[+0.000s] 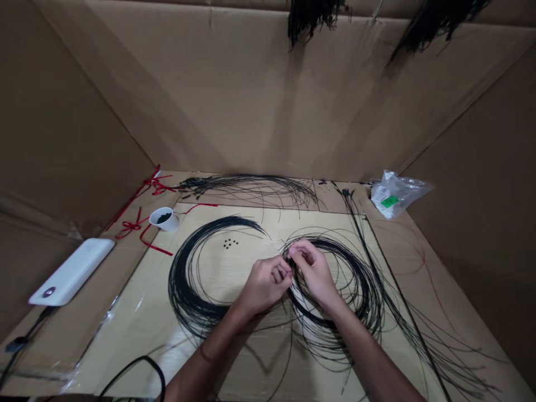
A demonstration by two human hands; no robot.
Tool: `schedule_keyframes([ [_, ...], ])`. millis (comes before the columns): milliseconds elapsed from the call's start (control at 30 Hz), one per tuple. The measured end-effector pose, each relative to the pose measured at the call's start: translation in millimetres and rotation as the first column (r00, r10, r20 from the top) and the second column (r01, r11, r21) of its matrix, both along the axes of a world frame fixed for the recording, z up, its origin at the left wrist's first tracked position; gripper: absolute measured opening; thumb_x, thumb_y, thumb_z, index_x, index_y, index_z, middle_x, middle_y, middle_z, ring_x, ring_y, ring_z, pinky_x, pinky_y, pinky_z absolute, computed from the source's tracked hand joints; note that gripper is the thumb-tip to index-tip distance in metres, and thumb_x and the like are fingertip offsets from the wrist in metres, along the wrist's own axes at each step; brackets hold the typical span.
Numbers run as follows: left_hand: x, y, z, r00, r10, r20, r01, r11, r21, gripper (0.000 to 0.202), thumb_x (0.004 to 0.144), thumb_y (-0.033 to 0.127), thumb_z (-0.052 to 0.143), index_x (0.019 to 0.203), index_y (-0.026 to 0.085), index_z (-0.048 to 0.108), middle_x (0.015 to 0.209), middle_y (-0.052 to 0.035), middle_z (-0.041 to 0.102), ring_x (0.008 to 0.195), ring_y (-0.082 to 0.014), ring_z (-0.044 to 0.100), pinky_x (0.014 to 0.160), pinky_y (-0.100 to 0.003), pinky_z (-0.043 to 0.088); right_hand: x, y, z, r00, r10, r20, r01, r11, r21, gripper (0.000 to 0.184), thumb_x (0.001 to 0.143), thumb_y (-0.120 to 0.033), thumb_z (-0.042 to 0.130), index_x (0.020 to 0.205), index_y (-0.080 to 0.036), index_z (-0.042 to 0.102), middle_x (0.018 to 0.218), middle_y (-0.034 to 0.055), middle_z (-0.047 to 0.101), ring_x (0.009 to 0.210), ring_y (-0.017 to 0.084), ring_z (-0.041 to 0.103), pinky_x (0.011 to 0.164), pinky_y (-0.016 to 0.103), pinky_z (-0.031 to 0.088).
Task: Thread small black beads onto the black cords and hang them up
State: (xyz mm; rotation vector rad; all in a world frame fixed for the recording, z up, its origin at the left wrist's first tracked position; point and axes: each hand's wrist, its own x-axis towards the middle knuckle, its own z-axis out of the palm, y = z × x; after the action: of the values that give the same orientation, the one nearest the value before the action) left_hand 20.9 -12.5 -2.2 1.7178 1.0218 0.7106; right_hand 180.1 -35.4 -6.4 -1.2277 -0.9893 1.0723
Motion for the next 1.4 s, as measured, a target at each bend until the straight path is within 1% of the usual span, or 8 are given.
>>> schedule_keyframes([
  [100, -6.1, 5.0, 5.2, 0.990, 0.122, 0.077, -0.122, 0.993, -0.008, 0.018, 0.088, 0.034, 0.075, 0.097, 0.019, 0.078, 0.078, -0.0008, 0.072, 0.061, -0.0104, 0.057, 0.057, -0.020, 0.044, -0.5, -1.8, -2.3, 0.998, 0.020, 0.066, -0.021, 1.000, 0.010, 0.031, 0.098, -0.053, 0.072, 0.099, -0.022, 0.068, 0.089, 0.0034, 0.069, 0.085, 0.022, 0.064, 0.079, 0.033, 0.050],
  [233, -11.9, 12.0, 5.5, 0.911, 0.299, 0.282, -0.263, 0.952, -0.160, 0.031, 0.088, 0.047, 0.080, 0.097, 0.018, 0.078, 0.075, -0.0018, 0.071, 0.060, -0.0120, 0.058, 0.056, -0.022, 0.048, -1.8, -5.9, -3.2, 0.973, 0.083, 0.215, -0.089, 0.996, 0.021, 0.030, 0.103, -0.052, 0.065, 0.098, -0.022, 0.068, 0.088, 0.0039, 0.068, 0.082, 0.022, 0.060, 0.075, 0.033, 0.048],
  [400, -12.9, 14.8, -6.6, 0.901, 0.315, 0.298, -0.254, 0.940, -0.226, 0.034, 0.083, 0.050, 0.085, 0.089, 0.017, 0.081, 0.064, -0.0010, 0.068, 0.052, -0.0115, 0.054, 0.048, -0.022, 0.044, -3.9, -9.2, -1.3, 0.937, 0.119, 0.327, -0.141, 0.989, 0.044, 0.029, 0.106, -0.049, 0.061, 0.097, -0.022, 0.069, 0.083, 0.0017, 0.065, 0.071, 0.019, 0.053, 0.066, 0.031, 0.042],
  [633, -13.5, 17.1, -14.3, 0.907, 0.295, 0.302, -0.217, 0.939, -0.266, 0.035, 0.078, 0.047, 0.090, 0.090, 0.015, 0.085, 0.069, -0.0045, 0.074, 0.056, -0.0119, 0.059, 0.055, -0.023, 0.050, -2.1, -9.3, -0.7, 0.895, 0.123, 0.428, -0.165, 0.984, 0.062, 0.021, 0.108, -0.040, 0.060, 0.099, -0.023, 0.069, 0.080, -0.0001, 0.061, 0.070, 0.019, 0.051, 0.067, 0.032, 0.040],
  [867, -24.9, 20.7, -7.5, 0.972, 0.147, 0.183, -0.147, 0.989, -0.013, 0.025, 0.091, 0.043, 0.080, 0.092, 0.018, 0.082, 0.082, -0.0063, 0.078, 0.073, -0.0176, 0.069, 0.069, -0.026, 0.056, 0.7, -8.9, 4.5, 0.810, 0.132, 0.571, -0.242, 0.963, 0.120, 0.017, 0.110, -0.029, 0.054, 0.099, -0.025, 0.066, 0.095, 0.0054, 0.068, 0.091, 0.025, 0.062, 0.081, 0.036, 0.047],
  [1033, -31.4, 21.5, 1.7, 1.000, 0.018, 0.020, -0.021, 0.984, 0.177, 0.020, 0.101, 0.036, 0.067, 0.095, 0.021, 0.079, 0.090, -0.0064, 0.079, 0.081, -0.0192, 0.072, 0.080, -0.028, 0.055, 0.5, -9.4, -1.9, 0.776, 0.140, 0.615, -0.252, 0.963, 0.099, 0.017, 0.111, -0.029, 0.050, 0.099, -0.025, 0.063, 0.097, 0.0062, 0.066, 0.095, 0.026, 0.062, 0.086, 0.039, 0.047],
  [1200, -34.9, 22.0, 7.2, 1.000, -0.024, 0.018, 0.018, 0.967, 0.255, 0.016, 0.101, 0.033, 0.065, 0.099, 0.022, 0.077, 0.091, -0.0064, 0.075, 0.082, -0.0193, 0.070, 0.080, -0.029, 0.054, -0.9, -10.6, -7.9, 0.768, 0.140, 0.625, -0.262, 0.959, 0.107, 0.017, 0.112, -0.030, 0.049, 0.101, -0.025, 0.061, 0.098, 0.0068, 0.066, 0.096, 0.027, 0.062, 0.088, 0.040, 0.048],
  [1400, -38.4, 24.2, 13.3, 0.999, -0.041, 0.020, 0.035, 0.973, 0.228, 0.017, 0.101, 0.032, 0.065, 0.097, 0.021, 0.077, 0.091, -0.0057, 0.077, 0.083, -0.0185, 0.070, 0.079, -0.028, 0.053, -1.8, -11.9, -6.7, 0.757, 0.155, 0.635, -0.286, 0.952, 0.109, 0.020, 0.114, -0.031, 0.044, 0.104, -0.025, 0.060, 0.100, 0.0077, 0.065, 0.098, 0.027, 0.061, 0.089, 0.041, 0.048],
])
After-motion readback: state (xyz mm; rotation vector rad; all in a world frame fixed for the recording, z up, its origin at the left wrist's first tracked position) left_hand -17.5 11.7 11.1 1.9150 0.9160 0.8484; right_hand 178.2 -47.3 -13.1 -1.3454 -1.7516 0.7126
